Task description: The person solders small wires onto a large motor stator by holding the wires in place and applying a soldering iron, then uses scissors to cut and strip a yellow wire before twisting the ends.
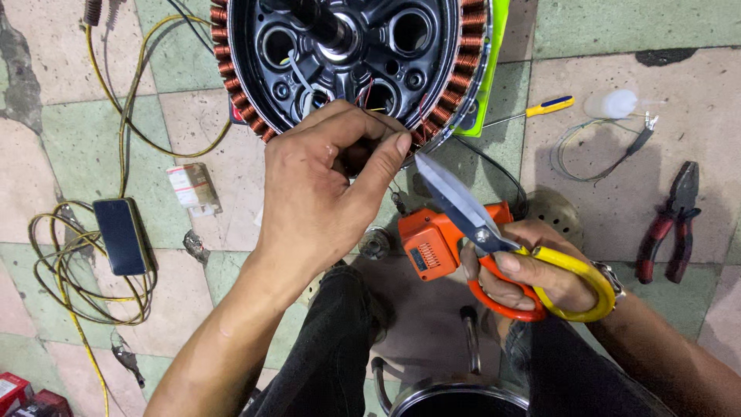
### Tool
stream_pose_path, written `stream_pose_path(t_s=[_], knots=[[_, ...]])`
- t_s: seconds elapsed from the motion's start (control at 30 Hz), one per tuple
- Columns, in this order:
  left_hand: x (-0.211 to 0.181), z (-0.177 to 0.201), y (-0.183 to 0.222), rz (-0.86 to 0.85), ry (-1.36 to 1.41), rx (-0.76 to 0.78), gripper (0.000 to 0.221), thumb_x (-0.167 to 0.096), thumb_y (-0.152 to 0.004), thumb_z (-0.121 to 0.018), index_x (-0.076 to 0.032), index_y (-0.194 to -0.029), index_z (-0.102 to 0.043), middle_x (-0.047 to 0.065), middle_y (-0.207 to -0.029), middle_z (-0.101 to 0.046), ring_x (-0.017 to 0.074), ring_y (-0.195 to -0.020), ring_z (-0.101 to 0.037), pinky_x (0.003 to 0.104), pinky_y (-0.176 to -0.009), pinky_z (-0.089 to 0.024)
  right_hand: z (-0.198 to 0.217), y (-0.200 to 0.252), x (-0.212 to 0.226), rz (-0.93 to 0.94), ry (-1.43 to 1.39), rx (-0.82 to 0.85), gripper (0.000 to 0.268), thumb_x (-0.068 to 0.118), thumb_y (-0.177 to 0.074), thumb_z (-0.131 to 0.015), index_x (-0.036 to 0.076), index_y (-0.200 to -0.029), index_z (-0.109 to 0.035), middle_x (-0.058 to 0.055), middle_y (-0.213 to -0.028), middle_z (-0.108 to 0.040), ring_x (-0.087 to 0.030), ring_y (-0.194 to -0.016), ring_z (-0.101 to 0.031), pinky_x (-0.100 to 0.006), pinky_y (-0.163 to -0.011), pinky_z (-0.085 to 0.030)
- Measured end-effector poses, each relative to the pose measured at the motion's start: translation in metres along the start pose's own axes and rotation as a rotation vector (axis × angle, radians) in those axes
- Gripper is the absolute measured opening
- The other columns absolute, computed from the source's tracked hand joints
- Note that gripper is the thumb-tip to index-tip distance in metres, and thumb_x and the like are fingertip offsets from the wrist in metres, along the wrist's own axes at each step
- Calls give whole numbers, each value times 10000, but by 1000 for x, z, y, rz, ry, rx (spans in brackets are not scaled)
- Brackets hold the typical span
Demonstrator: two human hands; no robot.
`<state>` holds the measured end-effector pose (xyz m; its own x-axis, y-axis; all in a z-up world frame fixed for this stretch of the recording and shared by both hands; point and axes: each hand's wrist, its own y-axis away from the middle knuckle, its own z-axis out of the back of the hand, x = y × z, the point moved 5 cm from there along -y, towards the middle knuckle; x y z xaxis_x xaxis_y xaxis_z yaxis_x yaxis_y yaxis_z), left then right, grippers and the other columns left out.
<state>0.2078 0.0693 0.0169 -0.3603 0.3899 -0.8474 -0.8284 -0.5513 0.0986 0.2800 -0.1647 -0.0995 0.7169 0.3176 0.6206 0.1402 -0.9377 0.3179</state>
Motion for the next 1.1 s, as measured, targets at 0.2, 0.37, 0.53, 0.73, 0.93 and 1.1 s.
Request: stream_pose_path(t_s=[0.2, 0.37, 0.53, 0.73, 0.93, 1.1], knots=[[0, 0, 0, -17, 2, 6, 111, -114, -995, -729, -9, -961, -745, 36, -923, -723, 58, -705, -682, 212, -605, -538, 7, -4, -8, -14, -92, 21, 418, 338, -1035, -579, -76, -1089, -611, -12, -615, -527, -70, -483, -446, -252, -457, -407], [1, 0, -1, -5, -25, 10, 115, -112, -983, -736, -8, -937, -751, 37, -885, -722, 64, -665, -663, 219, -578, -512, 9, -7, -6, 63, -125, 91, 440, 343, -1077, -551, -93, -1122, -588, -23, -644, -538, -80, -505, -461, -250, -484, -409], [2, 0, -1, -11, -3, 11, 110, -110, -990, -732, -8, -952, -749, 33, -897, -721, 57, -679, -666, 214, -584, -521, 9, -7, -4, 88, -157, 131, 428, 323, -1089, -530, -99, -1143, -577, -17, -671, -533, -81, -528, -469, -245, -494, -410], [1, 0, -1, -13, -10, 11, 104, -107, -988, -735, -8, -960, -749, 34, -884, -712, 56, -673, -650, 218, -581, -507, 10, -9, -4, 81, -165, 125, 410, 311, -1090, -522, -95, -1107, -579, -23, -634, -524, -84, -505, -465, -250, -482, -411], [0, 0, -1, -19, -40, 13, 105, -109, -989, -733, -15, -947, -753, 25, -870, -709, 54, -637, -601, 222, -541, -452, 12, -9, -2, 36, -147, 91, 424, 341, -1066, -568, -82, -1055, -590, -13, -612, -510, -84, -496, -453, -251, -454, -401], [0, -1, -2, 0, -47, 17, 111, -111, -986, -731, -14, -935, -750, 19, -862, -709, 48, -618, -579, 227, -527, -429, 13, -13, -6, -2, -187, 74, 393, 327, -1047, -600, -64, -1021, -578, -7, -597, -500, -82, -469, -441, -257, -427, -386]])
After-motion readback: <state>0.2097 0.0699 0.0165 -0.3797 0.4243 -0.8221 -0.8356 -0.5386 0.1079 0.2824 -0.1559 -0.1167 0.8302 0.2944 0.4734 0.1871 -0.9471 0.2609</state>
